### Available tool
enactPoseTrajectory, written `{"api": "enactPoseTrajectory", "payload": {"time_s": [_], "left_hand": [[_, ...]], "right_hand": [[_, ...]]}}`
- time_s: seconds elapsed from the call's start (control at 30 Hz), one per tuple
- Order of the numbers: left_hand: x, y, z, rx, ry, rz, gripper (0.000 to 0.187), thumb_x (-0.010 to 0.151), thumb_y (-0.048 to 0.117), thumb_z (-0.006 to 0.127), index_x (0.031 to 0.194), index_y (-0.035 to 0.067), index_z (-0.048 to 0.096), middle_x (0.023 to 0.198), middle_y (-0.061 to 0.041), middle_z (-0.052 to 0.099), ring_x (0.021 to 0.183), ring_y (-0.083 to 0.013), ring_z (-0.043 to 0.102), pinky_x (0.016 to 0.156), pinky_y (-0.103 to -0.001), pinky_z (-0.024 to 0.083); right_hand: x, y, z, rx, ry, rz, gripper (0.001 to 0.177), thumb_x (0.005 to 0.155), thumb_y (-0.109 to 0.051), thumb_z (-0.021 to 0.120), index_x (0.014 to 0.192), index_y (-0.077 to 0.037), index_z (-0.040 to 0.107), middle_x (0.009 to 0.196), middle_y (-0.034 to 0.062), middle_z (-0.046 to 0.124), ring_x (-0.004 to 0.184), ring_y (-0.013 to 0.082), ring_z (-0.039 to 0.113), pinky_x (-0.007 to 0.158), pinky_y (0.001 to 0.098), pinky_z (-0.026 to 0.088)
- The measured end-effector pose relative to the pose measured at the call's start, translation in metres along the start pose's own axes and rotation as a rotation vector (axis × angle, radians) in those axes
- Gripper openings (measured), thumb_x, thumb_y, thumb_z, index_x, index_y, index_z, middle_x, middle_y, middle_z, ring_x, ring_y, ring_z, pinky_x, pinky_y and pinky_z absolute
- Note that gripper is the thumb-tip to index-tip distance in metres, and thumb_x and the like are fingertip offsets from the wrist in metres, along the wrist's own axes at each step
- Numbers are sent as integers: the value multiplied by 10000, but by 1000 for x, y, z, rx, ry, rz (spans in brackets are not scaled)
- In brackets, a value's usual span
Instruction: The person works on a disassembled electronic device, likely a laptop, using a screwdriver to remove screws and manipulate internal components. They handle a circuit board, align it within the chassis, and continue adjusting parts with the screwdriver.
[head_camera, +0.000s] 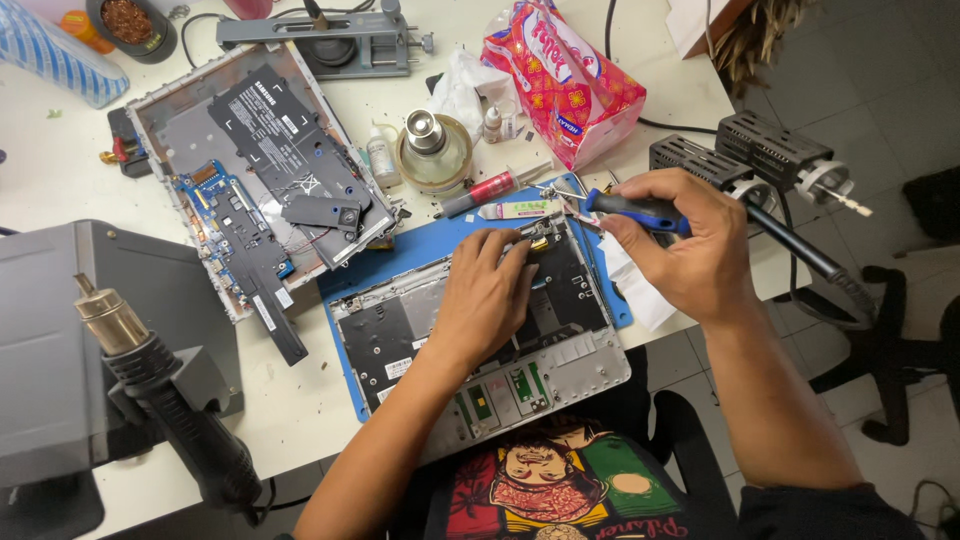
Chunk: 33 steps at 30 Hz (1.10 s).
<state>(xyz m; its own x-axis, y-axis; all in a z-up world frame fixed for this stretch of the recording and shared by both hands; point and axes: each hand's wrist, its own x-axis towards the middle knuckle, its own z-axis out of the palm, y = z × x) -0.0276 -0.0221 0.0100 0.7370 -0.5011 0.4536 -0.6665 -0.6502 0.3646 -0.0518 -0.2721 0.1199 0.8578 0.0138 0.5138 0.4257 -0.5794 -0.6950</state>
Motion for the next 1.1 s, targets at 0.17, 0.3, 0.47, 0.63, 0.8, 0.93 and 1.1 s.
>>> {"api": "enactPoseTrajectory", "payload": {"time_s": [0.17, 0.3, 0.47, 0.63, 0.8, 0.93, 1.1], "left_hand": [[-7, 0, 1, 26, 6, 15, 285, 1055, 248, 767, 1256, 48, 791, 1254, -152, 728, 1311, -405, 673, 1123, -520, 532], [-8, 5, -7, 23, -5, -6, 287, 1063, 251, 766, 1255, 40, 803, 1280, -177, 734, 1344, -433, 683, 1152, -549, 528], [-12, 3, -7, 58, -9, -13, 298, 1067, 297, 770, 1230, 49, 808, 1265, -174, 739, 1349, -430, 686, 1166, -554, 520], [-12, 6, -12, 47, -49, -42, 316, 1078, 310, 747, 1247, 50, 808, 1260, -174, 754, 1357, -425, 693, 1192, -566, 502], [-13, 5, -7, 63, -31, -24, 339, 1074, 331, 751, 1238, 41, 808, 1258, -178, 759, 1351, -438, 694, 1193, -573, 500], [-13, 4, -6, 64, -23, -22, 347, 1065, 331, 759, 1244, 37, 805, 1263, -178, 756, 1356, -441, 691, 1190, -577, 504], [-13, 6, -10, 53, -36, -38, 329, 1068, 329, 753, 1216, 41, 814, 1249, -171, 764, 1359, -424, 694, 1209, -565, 492]], "right_hand": [[5, 5, 8, 20, -40, 72, 258, 1014, -58, 936, 1146, 36, 735, 1049, 188, 811, 918, 302, 821, 723, 359, 646], [9, 10, 18, -23, -106, 61, 247, 945, -25, 921, 1106, 31, 743, 974, 197, 802, 828, 314, 808, 611, 351, 626], [20, -2, 26, -60, -177, 98, 278, 921, -62, 918, 1111, -2, 724, 925, 175, 799, 774, 307, 801, 571, 362, 623], [21, 2, 34, -73, -228, 99, 285, 930, -64, 901, 1130, 7, 710, 929, 191, 796, 791, 332, 803, 557, 383, 622], [20, 13, 40, -113, -260, 120, 284, 944, -128, 913, 1129, -29, 721, 936, 162, 802, 790, 316, 798, 536, 381, 609], [21, 14, 41, -118, -273, 127, 280, 960, -141, 909, 1128, -33, 714, 938, 163, 803, 788, 308, 800, 548, 379, 615], [22, 13, 43, -136, -302, 162, 284, 976, -158, 894, 1151, -21, 717, 953, 181, 806, 804, 328, 802, 556, 397, 615]]}}
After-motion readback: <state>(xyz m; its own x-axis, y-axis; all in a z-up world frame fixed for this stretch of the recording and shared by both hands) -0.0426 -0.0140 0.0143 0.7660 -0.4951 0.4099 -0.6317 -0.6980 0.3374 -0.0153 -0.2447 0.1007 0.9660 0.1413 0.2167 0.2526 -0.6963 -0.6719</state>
